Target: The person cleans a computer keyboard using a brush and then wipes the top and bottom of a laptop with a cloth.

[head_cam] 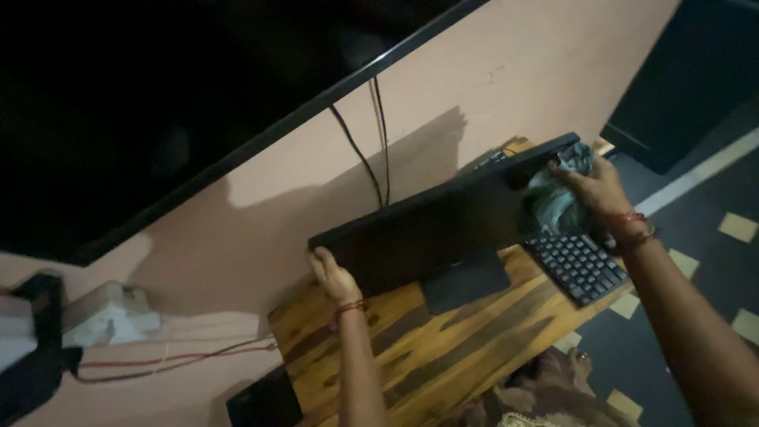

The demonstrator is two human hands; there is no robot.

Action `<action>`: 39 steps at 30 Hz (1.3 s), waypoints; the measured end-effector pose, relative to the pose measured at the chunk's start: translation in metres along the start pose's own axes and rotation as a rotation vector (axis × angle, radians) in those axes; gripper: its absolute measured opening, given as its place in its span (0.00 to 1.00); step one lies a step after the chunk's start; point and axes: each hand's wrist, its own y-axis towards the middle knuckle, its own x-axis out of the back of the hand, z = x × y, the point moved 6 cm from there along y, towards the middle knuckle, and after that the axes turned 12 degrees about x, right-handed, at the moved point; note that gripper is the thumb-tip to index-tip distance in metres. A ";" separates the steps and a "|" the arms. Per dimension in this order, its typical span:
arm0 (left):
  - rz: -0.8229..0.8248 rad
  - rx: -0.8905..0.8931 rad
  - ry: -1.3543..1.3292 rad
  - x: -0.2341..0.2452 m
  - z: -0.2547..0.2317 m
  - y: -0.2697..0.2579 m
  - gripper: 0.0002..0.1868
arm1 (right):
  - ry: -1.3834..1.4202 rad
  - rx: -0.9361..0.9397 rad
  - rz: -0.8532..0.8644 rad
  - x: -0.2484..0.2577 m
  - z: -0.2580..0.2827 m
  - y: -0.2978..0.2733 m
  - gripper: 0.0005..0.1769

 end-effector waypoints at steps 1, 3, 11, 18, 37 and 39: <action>0.018 0.005 0.002 0.001 0.002 0.010 0.39 | 0.040 0.000 -0.036 -0.001 0.001 -0.013 0.16; 0.107 -0.070 -0.106 -0.002 0.000 0.029 0.36 | 0.076 -0.001 -0.084 -0.003 0.003 -0.040 0.15; 0.199 0.152 -0.189 -0.020 -0.015 0.059 0.26 | -0.253 -0.094 -0.248 -0.002 -0.018 -0.153 0.21; 0.501 0.131 -0.373 -0.065 -0.043 0.060 0.20 | -0.407 -0.334 -0.090 0.009 -0.040 -0.237 0.29; -0.044 0.136 0.513 -0.148 -0.108 -0.129 0.60 | 0.509 -0.421 -0.025 0.105 -0.090 -0.160 0.25; -0.025 0.185 0.463 -0.168 -0.110 -0.183 0.61 | 0.582 -0.507 -0.101 0.082 -0.097 -0.147 0.25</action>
